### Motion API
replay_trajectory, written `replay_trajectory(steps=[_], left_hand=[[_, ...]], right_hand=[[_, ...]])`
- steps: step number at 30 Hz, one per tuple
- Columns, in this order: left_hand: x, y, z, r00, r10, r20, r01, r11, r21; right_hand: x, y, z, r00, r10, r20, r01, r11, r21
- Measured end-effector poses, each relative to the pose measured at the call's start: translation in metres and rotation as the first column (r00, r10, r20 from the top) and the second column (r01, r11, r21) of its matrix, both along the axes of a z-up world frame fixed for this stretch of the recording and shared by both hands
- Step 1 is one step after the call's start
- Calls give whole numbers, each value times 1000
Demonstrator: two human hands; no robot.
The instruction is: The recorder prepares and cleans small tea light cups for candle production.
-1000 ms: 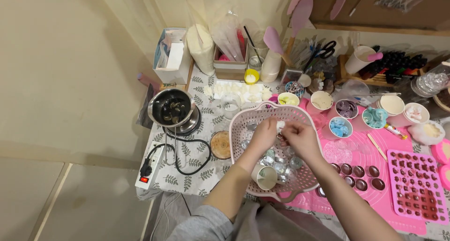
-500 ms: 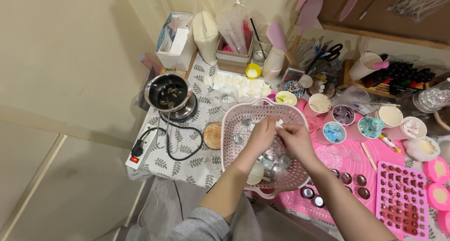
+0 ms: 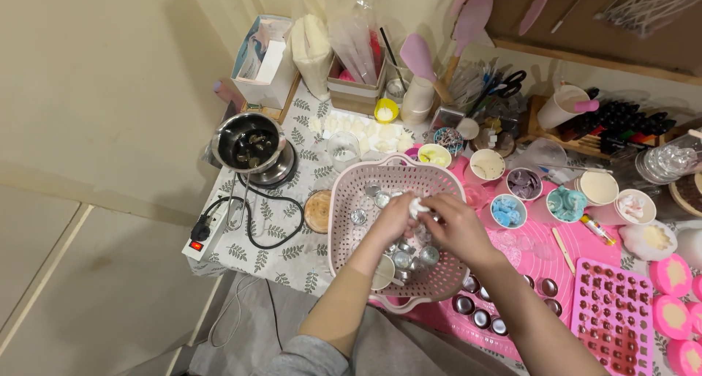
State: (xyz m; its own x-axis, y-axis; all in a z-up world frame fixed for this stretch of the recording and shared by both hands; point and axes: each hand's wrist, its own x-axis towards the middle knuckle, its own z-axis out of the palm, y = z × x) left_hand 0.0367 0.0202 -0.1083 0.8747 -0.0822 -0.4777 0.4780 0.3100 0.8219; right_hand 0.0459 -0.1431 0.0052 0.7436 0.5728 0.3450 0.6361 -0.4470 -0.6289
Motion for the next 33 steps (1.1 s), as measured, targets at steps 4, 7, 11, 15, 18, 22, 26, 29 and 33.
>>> replay_trajectory(steps=[4,7,11,15,18,22,26,29,33], left_hand=[[-7,-12,31,998,29,-52,-27,999,47],[-8,-18,16,997,56,51,-60,994,87],[-7,-17,32,846,-34,532,-226,880,417],[4,-12,41,976,66,206,-95,986,134],[13,-9,1,996,93,-7,-93,996,-19],[4,-3,30,999,15,-34,-20,990,-142],[0,1,46,983,-82,-165,84,996,7],[-5,3,25,970,-124,-208,113,992,-61],[1,0,-10,993,-89,-77,86,995,-45]], right_hand=[[3,0,-5,994,15,110,-19,999,29],[10,-5,-38,979,-130,-158,144,986,82],[26,-14,-70,469,-109,-876,441,889,125],[16,-10,-39,833,-313,-457,337,941,-29],[9,-1,19,1000,-1,-4,1,995,95],[18,-11,-5,998,62,8,-61,993,-99],[28,-18,-20,984,174,-37,-176,983,-53],[21,-9,-23,983,177,-53,-180,981,-74],[17,2,-38,932,-67,-356,97,993,65]])
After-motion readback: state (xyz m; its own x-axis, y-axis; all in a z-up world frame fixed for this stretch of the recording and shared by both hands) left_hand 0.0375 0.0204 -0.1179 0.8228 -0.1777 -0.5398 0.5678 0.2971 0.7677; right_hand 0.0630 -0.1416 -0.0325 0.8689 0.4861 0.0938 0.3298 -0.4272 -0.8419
